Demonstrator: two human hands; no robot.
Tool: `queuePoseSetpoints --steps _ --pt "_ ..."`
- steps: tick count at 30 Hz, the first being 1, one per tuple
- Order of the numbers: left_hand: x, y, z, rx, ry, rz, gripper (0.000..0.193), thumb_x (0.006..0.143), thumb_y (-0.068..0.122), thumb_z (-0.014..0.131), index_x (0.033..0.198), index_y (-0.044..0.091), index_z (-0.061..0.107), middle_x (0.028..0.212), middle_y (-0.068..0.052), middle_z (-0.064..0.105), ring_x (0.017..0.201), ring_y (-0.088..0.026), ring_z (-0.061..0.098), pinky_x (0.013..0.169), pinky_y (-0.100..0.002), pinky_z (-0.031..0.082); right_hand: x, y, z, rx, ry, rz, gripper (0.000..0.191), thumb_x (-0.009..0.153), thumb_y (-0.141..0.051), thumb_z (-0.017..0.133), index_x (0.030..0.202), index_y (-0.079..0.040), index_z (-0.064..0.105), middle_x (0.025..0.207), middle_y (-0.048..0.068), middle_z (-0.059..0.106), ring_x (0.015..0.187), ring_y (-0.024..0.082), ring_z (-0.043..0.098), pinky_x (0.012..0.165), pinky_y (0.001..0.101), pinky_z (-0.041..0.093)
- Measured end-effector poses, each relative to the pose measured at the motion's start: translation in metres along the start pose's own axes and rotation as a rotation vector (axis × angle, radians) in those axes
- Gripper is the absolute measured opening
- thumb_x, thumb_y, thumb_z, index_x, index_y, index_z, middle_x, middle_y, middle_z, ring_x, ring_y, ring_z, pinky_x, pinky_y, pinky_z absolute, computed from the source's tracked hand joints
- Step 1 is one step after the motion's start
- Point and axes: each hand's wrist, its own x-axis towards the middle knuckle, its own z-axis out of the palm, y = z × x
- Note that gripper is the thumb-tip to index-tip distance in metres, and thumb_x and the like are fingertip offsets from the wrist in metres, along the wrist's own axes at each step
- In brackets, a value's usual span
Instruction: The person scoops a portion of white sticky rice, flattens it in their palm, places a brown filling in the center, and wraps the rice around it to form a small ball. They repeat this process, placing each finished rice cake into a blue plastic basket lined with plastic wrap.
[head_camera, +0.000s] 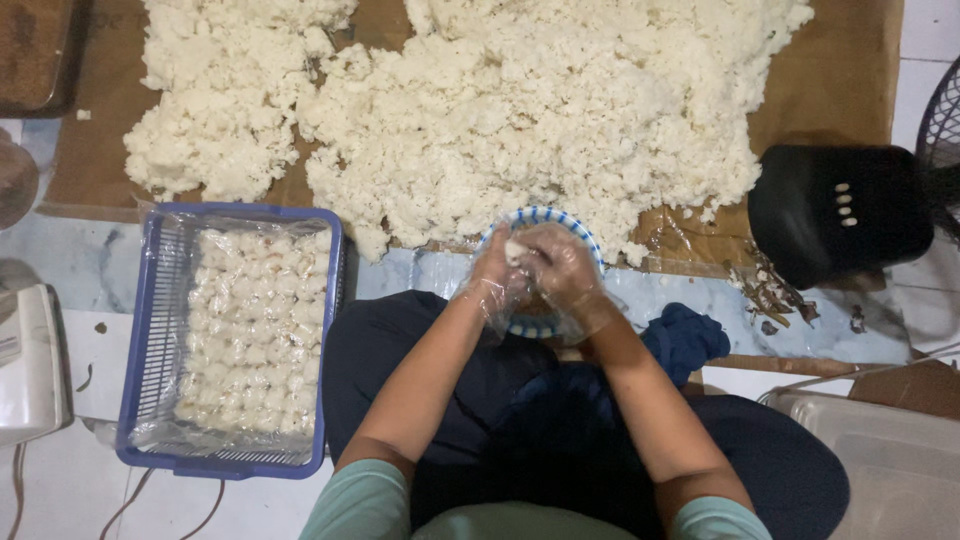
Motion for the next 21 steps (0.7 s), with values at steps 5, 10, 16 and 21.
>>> queuePoseSetpoints --steps 5,10,16,21 --pt "0.023 -0.015 -0.018 0.059 -0.042 0.126 0.046 0.099 0.048 0.066 0.12 0.007 0.067 0.098 -0.007 0.071 0.077 -0.016 0.065 0.056 -0.027 0.054 -0.007 0.002 0.008 -0.196 0.086 -0.318 0.025 0.085 0.0 0.068 0.11 -0.003 0.071 0.11 0.018 0.072 0.102 0.036 0.071 0.088 0.0426 0.058" --pt "0.046 -0.034 -0.032 0.001 -0.188 0.224 0.032 0.101 0.033 0.067 0.112 0.004 0.073 0.104 -0.012 0.073 0.09 -0.02 0.069 0.072 -0.031 0.059 -0.011 0.018 0.02 -0.291 0.133 -0.376 0.024 0.083 -0.002 0.07 0.107 -0.004 0.071 0.106 0.02 0.071 0.1 0.037 0.07 0.089 0.0444 0.059" --pt "0.077 -0.042 -0.049 0.969 -0.236 0.961 0.024 0.103 0.023 0.062 0.118 0.01 0.075 0.119 -0.009 0.077 0.109 -0.023 0.072 0.097 -0.036 0.057 -0.012 0.064 0.022 -0.328 0.004 -0.167 0.023 0.083 -0.01 0.07 0.104 -0.003 0.072 0.104 0.021 0.072 0.098 0.041 0.069 0.087 0.0501 0.055" --pt "0.075 -0.029 -0.035 1.16 -0.161 1.129 0.03 0.101 0.02 0.06 0.124 0.008 0.074 0.122 -0.013 0.073 0.113 -0.027 0.066 0.1 -0.039 0.051 -0.005 0.102 -0.048 -0.976 0.126 -0.15 0.028 0.072 -0.012 0.071 0.099 -0.014 0.078 0.113 0.011 0.072 0.119 0.037 0.067 0.112 0.0525 0.051"
